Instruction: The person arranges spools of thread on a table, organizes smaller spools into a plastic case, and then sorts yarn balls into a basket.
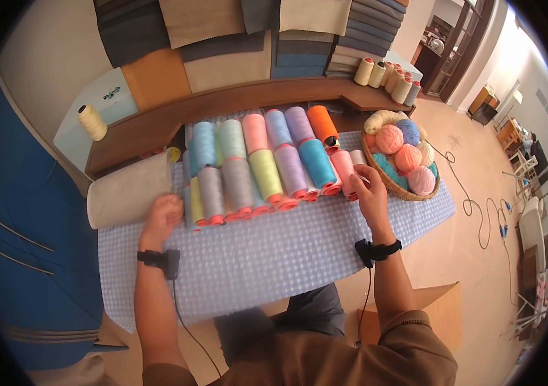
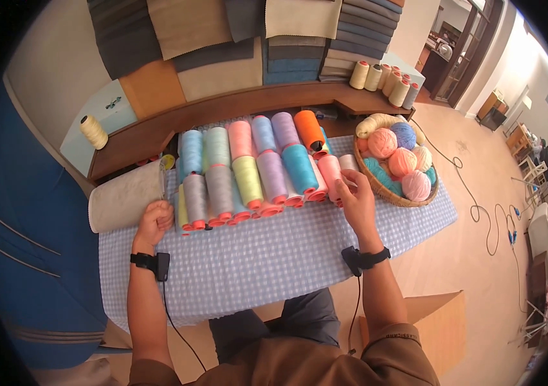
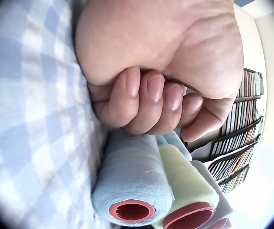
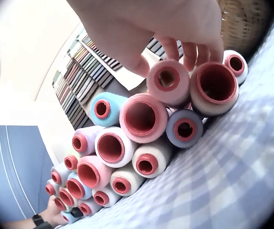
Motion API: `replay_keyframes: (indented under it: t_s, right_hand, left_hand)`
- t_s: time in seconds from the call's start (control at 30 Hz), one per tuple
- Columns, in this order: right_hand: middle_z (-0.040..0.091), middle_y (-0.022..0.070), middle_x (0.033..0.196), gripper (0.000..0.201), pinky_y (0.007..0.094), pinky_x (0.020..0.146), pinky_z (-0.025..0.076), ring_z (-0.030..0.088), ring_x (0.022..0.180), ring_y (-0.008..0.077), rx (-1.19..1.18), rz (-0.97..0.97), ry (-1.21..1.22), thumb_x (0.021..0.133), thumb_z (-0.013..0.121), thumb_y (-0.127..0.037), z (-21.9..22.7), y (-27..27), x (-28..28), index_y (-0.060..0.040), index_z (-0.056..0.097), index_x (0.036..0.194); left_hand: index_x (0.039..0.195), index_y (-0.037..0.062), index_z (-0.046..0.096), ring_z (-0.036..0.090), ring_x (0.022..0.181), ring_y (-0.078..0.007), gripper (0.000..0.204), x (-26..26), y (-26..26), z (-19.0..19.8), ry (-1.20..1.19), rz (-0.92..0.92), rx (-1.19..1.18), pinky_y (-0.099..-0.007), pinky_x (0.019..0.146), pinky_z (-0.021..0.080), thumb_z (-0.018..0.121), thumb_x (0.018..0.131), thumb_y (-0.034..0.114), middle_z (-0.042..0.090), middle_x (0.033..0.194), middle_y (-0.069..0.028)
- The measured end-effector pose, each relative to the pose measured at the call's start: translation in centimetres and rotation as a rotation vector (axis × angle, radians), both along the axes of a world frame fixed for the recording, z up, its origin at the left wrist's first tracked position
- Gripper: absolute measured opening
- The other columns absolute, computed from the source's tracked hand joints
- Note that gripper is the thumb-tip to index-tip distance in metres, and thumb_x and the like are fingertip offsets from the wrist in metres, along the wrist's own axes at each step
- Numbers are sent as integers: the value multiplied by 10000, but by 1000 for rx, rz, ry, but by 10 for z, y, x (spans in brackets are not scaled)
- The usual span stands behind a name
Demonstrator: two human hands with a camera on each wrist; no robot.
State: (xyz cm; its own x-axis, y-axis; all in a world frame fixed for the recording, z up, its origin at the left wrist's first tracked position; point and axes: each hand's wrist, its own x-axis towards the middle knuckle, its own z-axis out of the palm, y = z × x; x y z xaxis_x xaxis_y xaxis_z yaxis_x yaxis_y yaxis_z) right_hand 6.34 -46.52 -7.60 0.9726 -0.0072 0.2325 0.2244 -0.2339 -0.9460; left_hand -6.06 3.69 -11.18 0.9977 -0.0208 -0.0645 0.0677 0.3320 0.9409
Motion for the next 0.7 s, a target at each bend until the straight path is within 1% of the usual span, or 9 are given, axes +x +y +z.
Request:
replay_keyframes:
  t_s: [0.1,0.2,0.3,0.4,0.43,0.5,0.57,0.63,0.7]
  right_hand:
    - [654,156,1277,394,313,783,579,688,1081,231,-17,-9,4,993,679,-188,0,-5,-2,22,610,1320]
    - [665,115,1244,362,302,895,535,674,1082,180,-47,-37,-19,1014,646,-165,8,-6,-10,44,612,1309]
    - [665,129,1272,372,334,892,560,677,1086,220,-8,-23,-4,990,681,-170,21,-8,-19,23,624,1303]
    - [684,106,1243,361,334,920,549,676,1088,208,-11,83,-102,986,682,-166,34,-26,-9,20,632,1291]
    - [681,101,1236,342,321,937,531,659,1102,193,-65,75,-141,995,665,-159,51,-30,-6,29,632,1280]
    - [674,93,1221,310,294,973,495,624,1129,162,-175,59,-213,1014,631,-145,103,-38,6,46,633,1258]
    - [689,85,1179,305,295,933,511,634,1072,156,-339,-8,-299,1015,628,-157,135,-56,41,39,639,1248]
    - [701,89,1148,318,308,866,535,652,1017,165,-416,-32,-344,1010,634,-179,150,-84,107,21,643,1257]
    - [742,176,1130,437,348,892,548,712,1043,270,-416,-95,-174,947,673,-271,163,-107,177,2,653,1287]
  left_hand:
    - [687,161,387,310,514,-65,288,0,2,-2,4,-5,11,-255,476,238,582,892,103,352,617,58]
    - [666,155,371,302,498,-66,302,-1,0,-3,6,44,21,-249,464,248,555,894,80,349,604,48]
    - [657,152,360,298,489,-67,314,-1,-3,-5,-6,79,3,-246,455,252,553,895,81,345,598,43]
    - [661,152,358,301,488,-67,318,0,0,-8,-3,108,0,-246,451,253,566,895,100,343,602,44]
    - [662,152,357,302,489,-67,319,-1,0,-10,6,123,2,-247,450,254,570,895,106,343,603,44]
    - [668,151,355,306,489,-68,314,-1,-1,-8,-10,100,-4,-248,447,256,572,891,106,344,607,41]
    - [670,151,354,307,489,-68,313,-1,2,-10,5,99,1,-248,448,256,574,888,106,343,607,40]
    - [667,150,398,344,524,-85,301,-2,5,-9,21,76,-7,-271,488,266,594,892,113,362,623,42]
    - [660,146,419,365,544,-92,292,-3,4,-7,24,73,-2,-283,507,270,600,886,110,376,631,41]
